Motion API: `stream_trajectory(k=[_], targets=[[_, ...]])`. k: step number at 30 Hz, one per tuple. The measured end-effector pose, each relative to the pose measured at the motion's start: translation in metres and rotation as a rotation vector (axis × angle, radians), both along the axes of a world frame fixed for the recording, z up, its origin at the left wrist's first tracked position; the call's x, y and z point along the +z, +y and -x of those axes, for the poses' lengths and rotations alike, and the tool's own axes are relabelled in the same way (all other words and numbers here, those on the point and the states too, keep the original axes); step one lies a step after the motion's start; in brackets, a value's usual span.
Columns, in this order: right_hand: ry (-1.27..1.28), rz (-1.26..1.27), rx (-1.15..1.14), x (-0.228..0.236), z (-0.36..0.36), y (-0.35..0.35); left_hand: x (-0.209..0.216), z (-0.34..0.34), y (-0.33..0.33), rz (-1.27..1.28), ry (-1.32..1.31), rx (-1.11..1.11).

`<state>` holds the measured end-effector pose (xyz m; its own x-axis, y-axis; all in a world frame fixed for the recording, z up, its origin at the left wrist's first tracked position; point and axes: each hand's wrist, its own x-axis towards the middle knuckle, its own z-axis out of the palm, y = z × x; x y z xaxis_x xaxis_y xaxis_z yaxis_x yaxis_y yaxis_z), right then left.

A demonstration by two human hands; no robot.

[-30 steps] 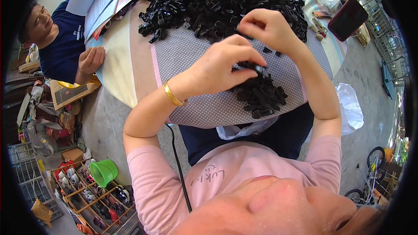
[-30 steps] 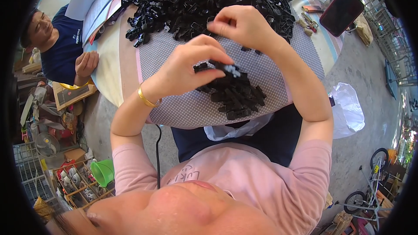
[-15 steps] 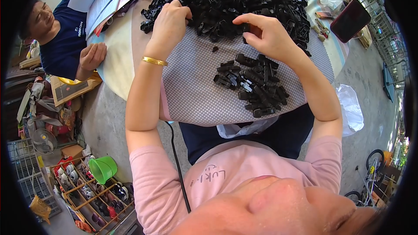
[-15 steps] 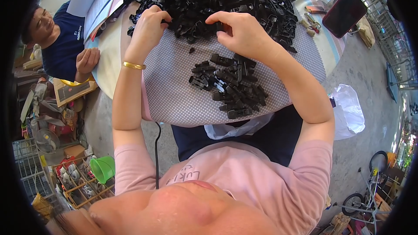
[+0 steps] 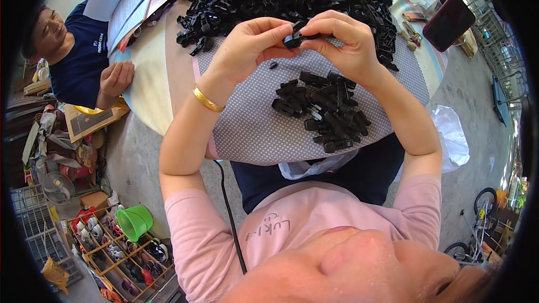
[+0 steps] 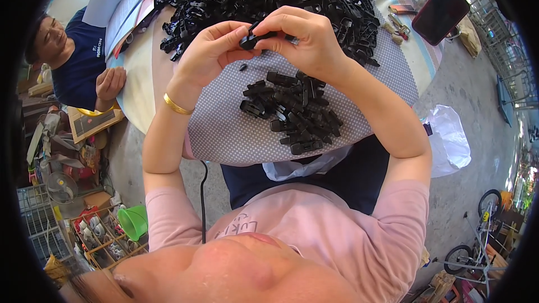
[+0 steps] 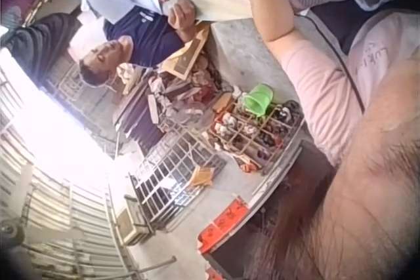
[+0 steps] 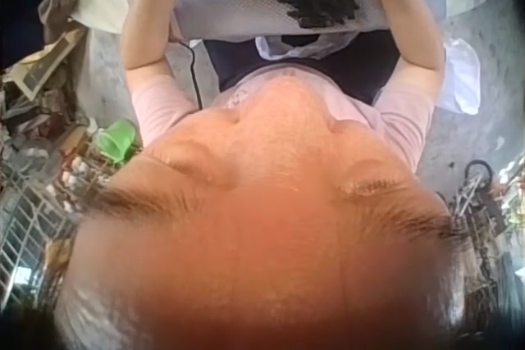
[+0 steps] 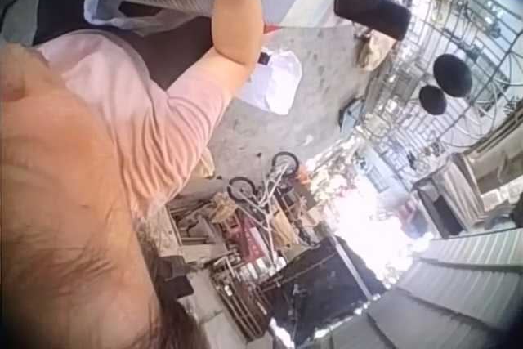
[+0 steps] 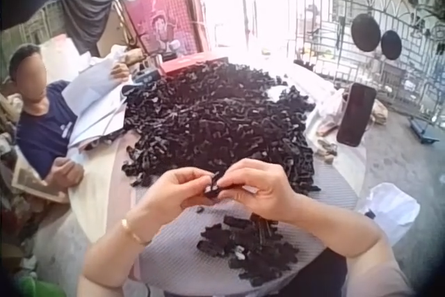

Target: Sort and inspect small black plastic parts.

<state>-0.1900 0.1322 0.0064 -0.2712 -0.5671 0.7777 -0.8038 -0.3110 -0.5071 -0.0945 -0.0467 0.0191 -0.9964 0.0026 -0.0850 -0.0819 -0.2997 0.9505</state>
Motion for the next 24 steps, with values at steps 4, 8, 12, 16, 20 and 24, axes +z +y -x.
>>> stream_trajectory(k=[4, 8, 12, 16, 20, 24], targets=[[0.044, -0.022, -0.152, -0.001, -0.002, -0.001, -0.008, 0.001, -0.002, -0.102, 0.011, 0.013], [0.116, -0.004, -0.218, -0.004, -0.002, 0.001, 0.0, -0.004, 0.01, 0.053, 0.067, 0.071], [0.108, -0.049, -0.221, -0.003, -0.002, 0.004, 0.0, -0.007, 0.016, 0.423, 0.229, 0.154], [-0.289, -0.176, -0.038, 0.001, 0.002, 0.003, 0.002, -0.007, 0.013, 0.447, 0.235, 0.125], [-0.328, -0.269, 0.067, 0.004, 0.008, 0.011, 0.008, -0.009, 0.015, 0.511, 0.264, 0.056], [-0.379, -0.28, 0.074, 0.006, 0.009, 0.013, 0.008, -0.01, 0.017, 0.459, 0.309, 0.033]])
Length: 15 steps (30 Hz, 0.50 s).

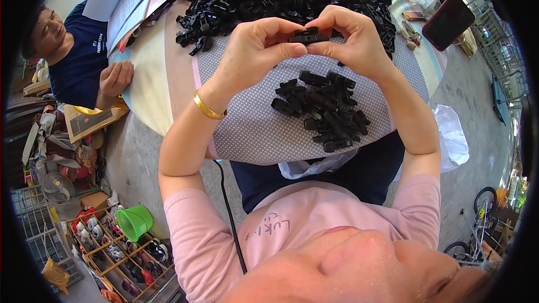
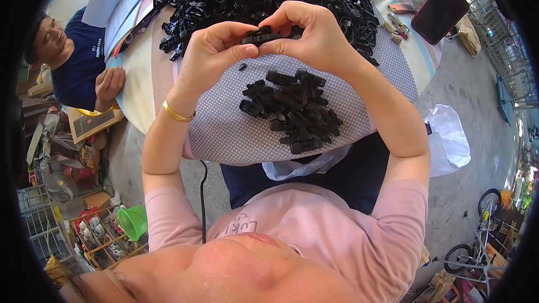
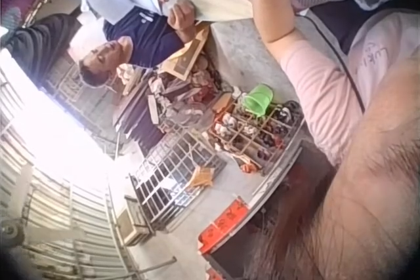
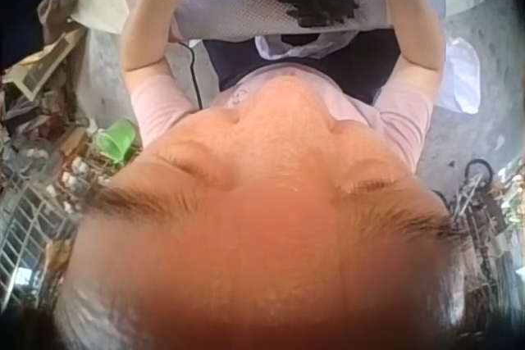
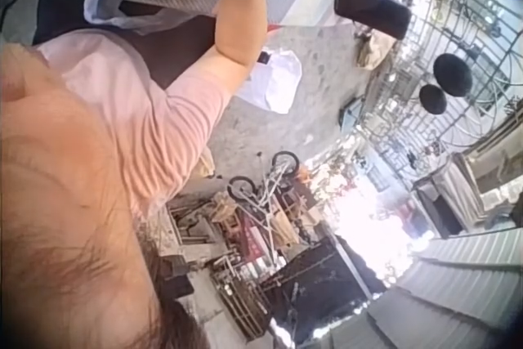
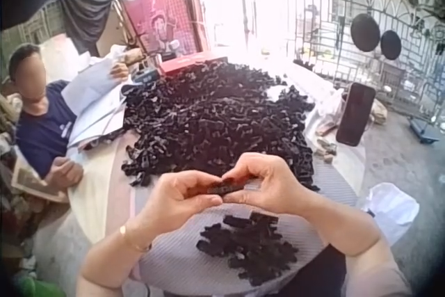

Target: Sort and inspect small black plastic parts.

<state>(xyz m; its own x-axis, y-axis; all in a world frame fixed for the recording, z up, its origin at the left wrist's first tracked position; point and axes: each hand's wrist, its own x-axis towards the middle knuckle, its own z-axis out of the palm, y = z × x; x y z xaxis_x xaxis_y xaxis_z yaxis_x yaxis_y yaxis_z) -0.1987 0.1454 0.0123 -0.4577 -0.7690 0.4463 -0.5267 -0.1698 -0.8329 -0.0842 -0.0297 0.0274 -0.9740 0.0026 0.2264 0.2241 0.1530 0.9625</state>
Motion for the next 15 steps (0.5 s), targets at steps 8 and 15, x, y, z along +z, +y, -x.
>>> stream_trajectory(k=[8, 15], targets=[[-0.185, -0.137, 0.059, -0.001, 0.023, -0.002, -0.002, -0.013, 0.025, 0.564, 0.261, -0.259], [0.724, -0.229, -0.223, -0.034, 0.005, -0.021, -0.001, -0.01, 0.023, 0.515, 0.286, -0.462]])
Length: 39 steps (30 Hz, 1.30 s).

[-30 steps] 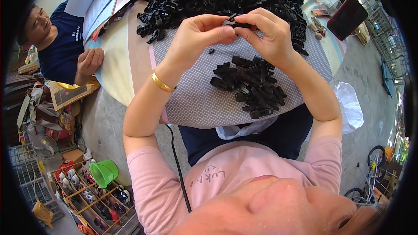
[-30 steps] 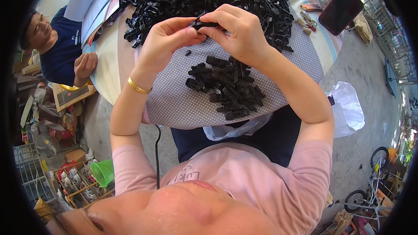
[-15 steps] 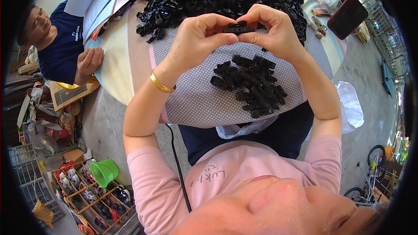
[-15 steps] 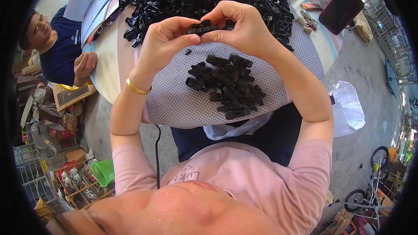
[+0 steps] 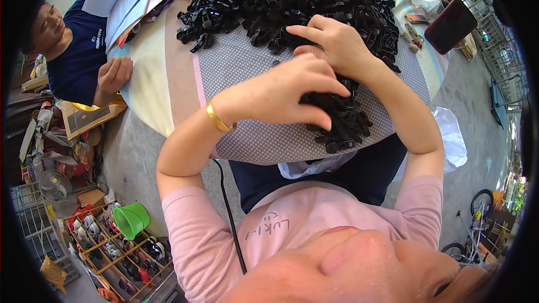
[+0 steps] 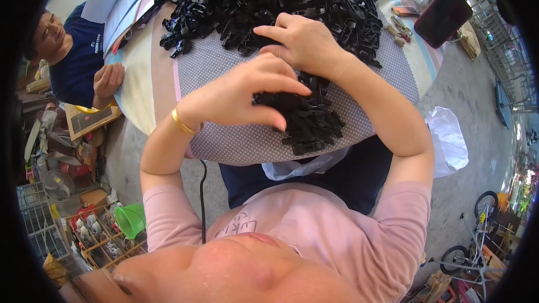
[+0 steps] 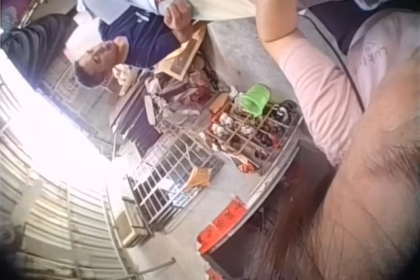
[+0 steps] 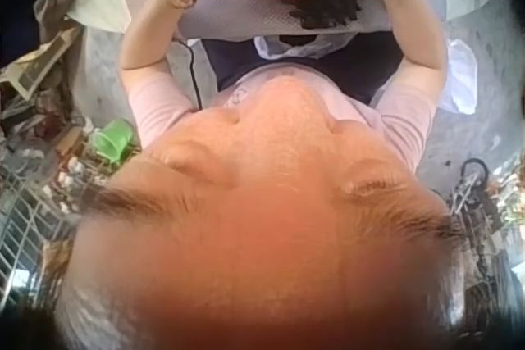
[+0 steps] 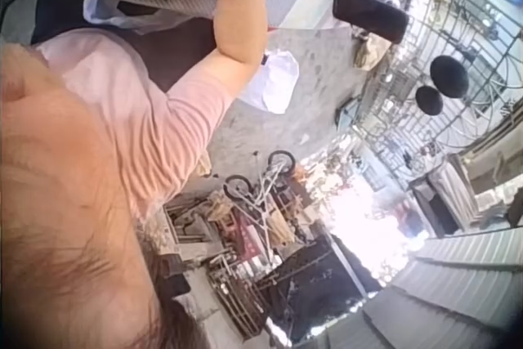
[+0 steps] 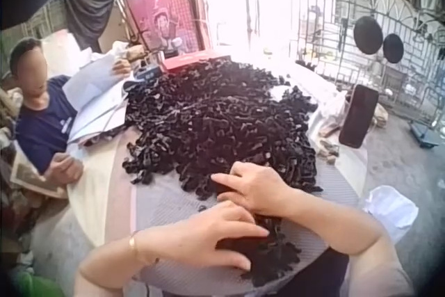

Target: Sort and inspect small black plastic parts.

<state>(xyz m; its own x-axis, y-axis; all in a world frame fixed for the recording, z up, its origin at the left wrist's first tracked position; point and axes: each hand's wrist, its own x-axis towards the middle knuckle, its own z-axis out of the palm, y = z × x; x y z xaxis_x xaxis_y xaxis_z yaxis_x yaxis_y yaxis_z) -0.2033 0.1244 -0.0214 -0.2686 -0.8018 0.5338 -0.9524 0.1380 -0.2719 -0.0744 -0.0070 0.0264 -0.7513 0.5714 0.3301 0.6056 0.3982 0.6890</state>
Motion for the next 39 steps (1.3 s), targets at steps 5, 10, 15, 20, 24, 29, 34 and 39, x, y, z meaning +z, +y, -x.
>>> stream_trajectory(k=[5, 10, 15, 20, 24, 29, 34, 39], targets=[[0.044, -0.021, -0.017, 0.001, -0.006, -0.001, 0.005, 0.014, -0.049, 0.094, 0.097, 0.789], [-0.008, 0.011, -0.061, 0.003, -0.009, 0.001, -0.021, 0.033, -0.071, 0.294, 0.138, 0.895], [-0.595, 0.192, -0.003, 0.011, -0.005, 0.005, -0.027, 0.035, -0.063, 0.452, 0.253, 0.927], [-1.198, 0.17, 0.199, 0.031, -0.01, 0.01, -0.033, 0.035, -0.069, 0.423, 0.18, 0.921], [-0.783, 0.237, 0.19, 0.018, -0.008, 0.009, -0.036, 0.037, -0.064, 0.447, 0.362, 0.892], [-0.792, 0.321, 0.236, 0.019, -0.015, 0.005, -0.016, 0.035, -0.059, -0.308, -0.252, 0.882], [-0.822, 0.362, 0.297, 0.02, -0.017, 0.005, -0.02, 0.026, -0.04, -0.887, -0.663, 0.555], [-0.76, 0.414, 0.248, 0.018, -0.015, 0.001, -0.018, 0.025, -0.036, -0.838, -0.602, 0.552]])
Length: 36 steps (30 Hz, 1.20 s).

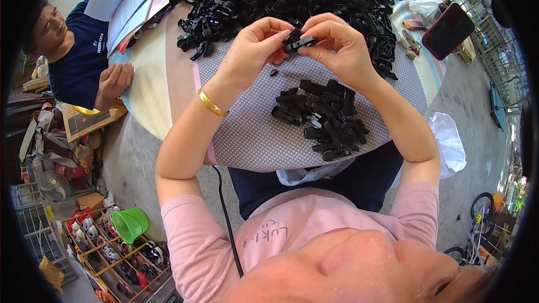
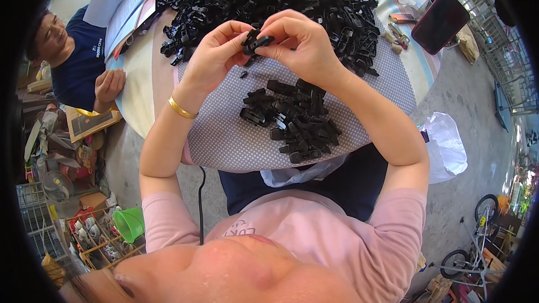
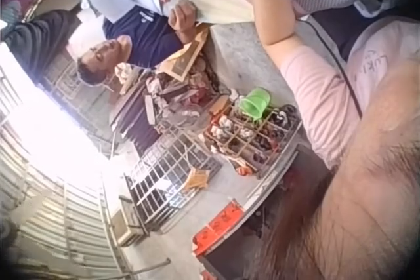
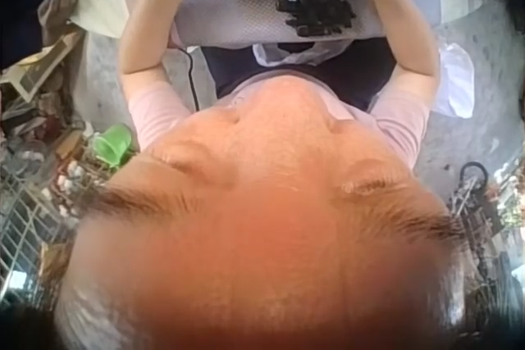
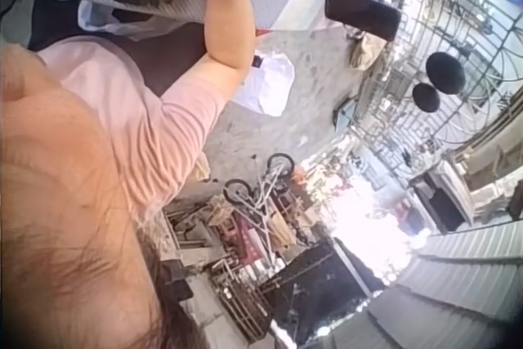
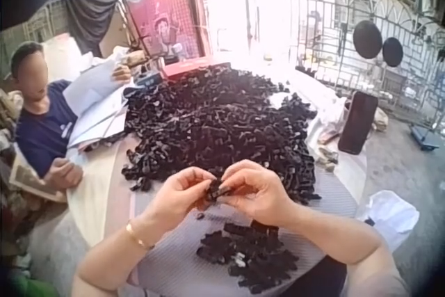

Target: Sort and inspect small black plastic parts.

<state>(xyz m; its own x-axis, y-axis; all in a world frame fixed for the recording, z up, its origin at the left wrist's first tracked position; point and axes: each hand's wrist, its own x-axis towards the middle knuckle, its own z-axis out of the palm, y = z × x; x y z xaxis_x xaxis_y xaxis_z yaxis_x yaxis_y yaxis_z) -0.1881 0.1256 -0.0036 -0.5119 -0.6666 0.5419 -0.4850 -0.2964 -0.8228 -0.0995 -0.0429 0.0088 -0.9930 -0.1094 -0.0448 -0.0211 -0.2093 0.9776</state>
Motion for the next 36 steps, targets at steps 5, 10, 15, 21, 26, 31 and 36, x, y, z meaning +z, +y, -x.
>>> stream_trajectory(k=[5, 10, 15, 21, 26, 31, 36], targets=[[-0.037, 0.073, -0.028, -0.005, 0.006, -0.002, 0.005, -0.002, 0.006, 0.383, 0.122, 0.061], [-0.134, 0.096, -0.048, -0.003, 0.006, 0.001, 0.006, -0.005, 0.013, 0.273, 0.243, 0.02], [0.024, 0.137, -0.047, -0.002, 0.003, 0.001, 0.006, -0.005, 0.004, 0.013, 0.129, -0.021], [-0.098, 0.114, -0.049, -0.004, 0.001, 0.001, 0.003, -0.004, 0.002, -0.131, 0.111, -0.043], [-0.136, 0.094, -0.053, -0.002, 0.001, 0.005, 0.009, -0.008, 0.013, 0.336, 0.234, 0.031], [-0.061, 0.001, 0.028, 0.006, 0.009, 0.011, 0.009, -0.009, 0.013, 0.391, 0.263, 0.04], [0.037, -0.025, 0.032, 0.013, 0.015, 0.016, 0.011, -0.011, 0.017, 0.498, 0.274, 0.059]])
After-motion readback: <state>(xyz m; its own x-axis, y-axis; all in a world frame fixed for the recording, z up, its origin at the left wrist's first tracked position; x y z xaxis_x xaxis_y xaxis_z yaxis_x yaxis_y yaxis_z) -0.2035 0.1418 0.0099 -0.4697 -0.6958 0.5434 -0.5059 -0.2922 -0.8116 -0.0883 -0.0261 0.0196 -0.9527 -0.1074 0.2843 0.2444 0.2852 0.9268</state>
